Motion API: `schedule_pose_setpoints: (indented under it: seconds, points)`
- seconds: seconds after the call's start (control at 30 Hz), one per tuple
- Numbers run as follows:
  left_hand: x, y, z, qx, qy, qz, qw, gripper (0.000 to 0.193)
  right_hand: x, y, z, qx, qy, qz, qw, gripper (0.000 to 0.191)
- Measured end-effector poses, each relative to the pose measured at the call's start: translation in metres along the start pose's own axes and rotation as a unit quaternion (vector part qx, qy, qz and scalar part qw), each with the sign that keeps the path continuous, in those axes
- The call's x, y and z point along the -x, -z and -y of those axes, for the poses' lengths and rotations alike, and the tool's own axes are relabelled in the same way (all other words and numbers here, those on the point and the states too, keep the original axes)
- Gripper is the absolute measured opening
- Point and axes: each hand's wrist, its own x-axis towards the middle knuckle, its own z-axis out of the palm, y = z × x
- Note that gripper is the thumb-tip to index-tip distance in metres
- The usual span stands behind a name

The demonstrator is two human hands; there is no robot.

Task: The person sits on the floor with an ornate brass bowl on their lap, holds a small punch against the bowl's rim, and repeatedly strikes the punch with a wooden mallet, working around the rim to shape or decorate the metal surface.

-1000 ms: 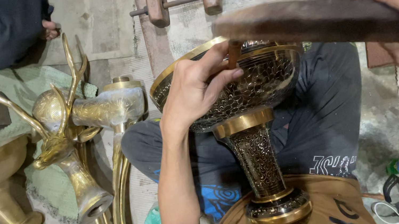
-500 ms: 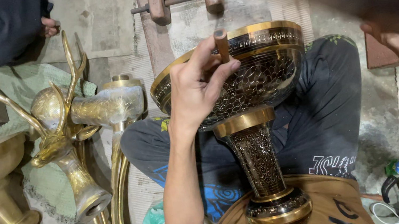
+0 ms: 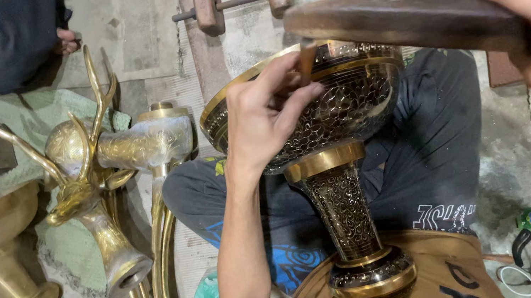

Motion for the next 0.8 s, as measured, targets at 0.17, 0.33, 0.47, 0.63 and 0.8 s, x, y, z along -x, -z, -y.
schedule_pose_setpoints:
  seconds: [0.17,0.33,0.47,0.63,0.8]
  points:
    - [-0.005,0.008,0.004,0.028,0.015,0.031,0.999,0.04,0.01,-0.011,-0.004,-0.022,-0.035,-0.022,0.999,0.058]
    - [-0.015,0.019,0.005,0.04,-0.015,0.106,0.993,0.044,0.022,-0.025,0.005,0.011,-0.087,0.007,0.996,0.061]
    - [-0.016,0.022,0.005,0.006,0.029,0.116,0.993,0.045,0.022,-0.025,0.011,0.021,-0.094,0.03,0.995,0.05]
    - [-0.017,0.024,0.009,0.031,-0.003,0.132,0.991,0.045,0.019,-0.024,0.009,-0.235,-0.064,-0.106,0.964,0.057]
    - [-0.015,0.025,0.008,0.044,-0.01,0.133,0.99,0.042,0.027,-0.021,0.003,-0.062,-0.019,-0.089,0.994,0.057]
